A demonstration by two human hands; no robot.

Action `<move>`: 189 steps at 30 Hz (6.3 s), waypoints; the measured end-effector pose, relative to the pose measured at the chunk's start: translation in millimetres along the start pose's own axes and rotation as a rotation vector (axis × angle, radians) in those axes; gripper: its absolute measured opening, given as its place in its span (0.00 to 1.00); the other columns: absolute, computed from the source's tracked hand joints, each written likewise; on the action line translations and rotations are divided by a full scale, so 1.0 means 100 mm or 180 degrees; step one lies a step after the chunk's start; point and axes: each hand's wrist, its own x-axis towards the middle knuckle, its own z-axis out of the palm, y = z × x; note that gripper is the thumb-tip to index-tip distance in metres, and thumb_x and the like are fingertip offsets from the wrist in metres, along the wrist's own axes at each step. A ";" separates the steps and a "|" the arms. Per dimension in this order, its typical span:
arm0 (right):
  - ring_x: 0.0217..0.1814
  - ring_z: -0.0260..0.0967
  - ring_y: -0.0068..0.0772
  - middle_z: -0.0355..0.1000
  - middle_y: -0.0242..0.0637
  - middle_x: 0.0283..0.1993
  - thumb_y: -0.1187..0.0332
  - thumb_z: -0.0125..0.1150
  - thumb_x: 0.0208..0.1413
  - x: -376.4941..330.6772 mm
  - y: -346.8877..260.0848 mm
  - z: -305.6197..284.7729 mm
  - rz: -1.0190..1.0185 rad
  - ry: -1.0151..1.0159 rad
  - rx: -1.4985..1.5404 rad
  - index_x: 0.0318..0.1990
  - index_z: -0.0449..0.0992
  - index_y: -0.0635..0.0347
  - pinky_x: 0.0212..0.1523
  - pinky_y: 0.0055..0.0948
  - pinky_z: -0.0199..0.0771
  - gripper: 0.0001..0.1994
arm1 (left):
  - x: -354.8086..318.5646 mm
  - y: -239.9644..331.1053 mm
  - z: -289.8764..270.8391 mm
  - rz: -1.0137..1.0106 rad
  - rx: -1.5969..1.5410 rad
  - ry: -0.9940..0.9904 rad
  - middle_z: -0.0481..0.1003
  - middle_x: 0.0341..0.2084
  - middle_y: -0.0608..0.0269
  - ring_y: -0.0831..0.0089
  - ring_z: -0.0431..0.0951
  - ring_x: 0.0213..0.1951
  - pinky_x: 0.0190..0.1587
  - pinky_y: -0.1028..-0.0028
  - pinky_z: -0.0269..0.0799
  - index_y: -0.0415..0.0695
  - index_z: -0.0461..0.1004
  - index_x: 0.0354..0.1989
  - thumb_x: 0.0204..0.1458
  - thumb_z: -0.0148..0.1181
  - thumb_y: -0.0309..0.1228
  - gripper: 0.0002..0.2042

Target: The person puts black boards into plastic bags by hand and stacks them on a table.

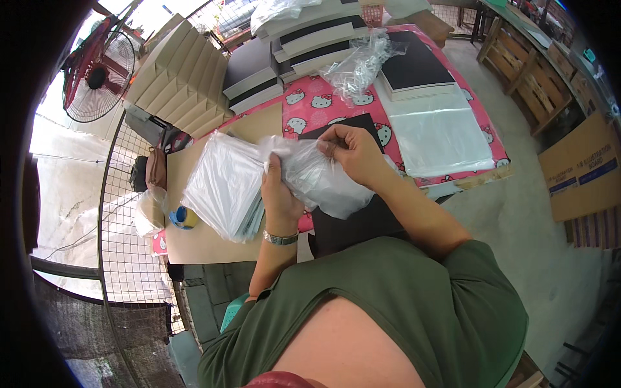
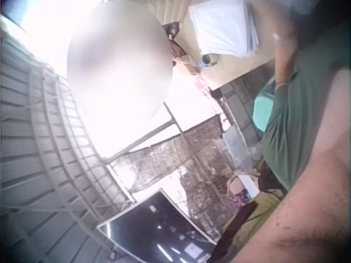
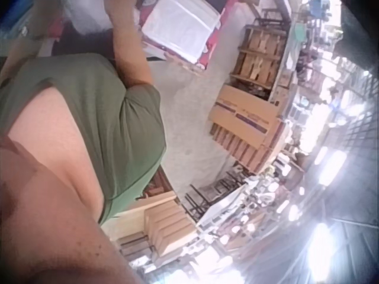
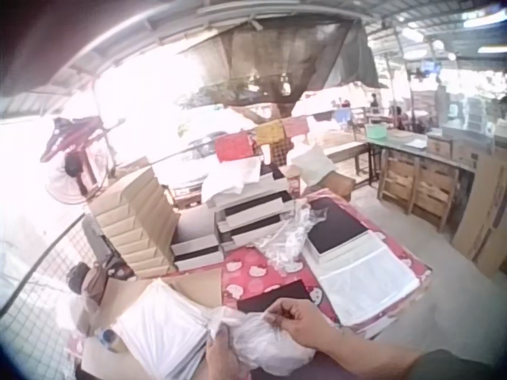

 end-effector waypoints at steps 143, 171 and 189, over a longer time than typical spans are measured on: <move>0.42 0.69 0.53 0.71 0.56 0.37 0.72 0.49 0.42 1.53 2.08 -1.24 0.0709 0.0330 -0.4524 0.36 0.75 0.66 0.47 0.43 0.67 0.13 | 2.37 -1.02 -1.72 -0.0717 0.4337 0.0839 0.74 0.21 0.49 0.61 0.73 0.24 0.27 0.65 0.66 0.31 0.72 0.29 0.41 0.56 0.32 0.13; 0.33 0.70 0.20 0.70 0.34 0.41 0.77 0.47 0.53 0.42 0.05 -1.35 -0.0045 -0.0265 0.2250 0.44 0.66 0.61 0.42 0.27 0.76 0.10 | 1.01 1.10 -0.93 -0.1119 0.1716 -0.0627 0.75 0.33 0.59 0.69 0.77 0.33 0.35 0.70 0.76 0.38 0.71 0.42 0.55 0.44 0.27 0.11; 0.24 0.60 0.19 0.64 0.27 0.25 0.71 0.58 0.50 -0.96 1.48 -1.13 0.2483 -0.0044 0.0473 0.39 0.68 0.64 0.26 0.21 0.63 0.10 | -0.52 -0.58 -2.24 -0.1848 0.1647 0.0881 0.74 0.33 0.57 0.69 0.75 0.34 0.35 0.71 0.73 0.39 0.70 0.41 0.55 0.47 0.36 0.14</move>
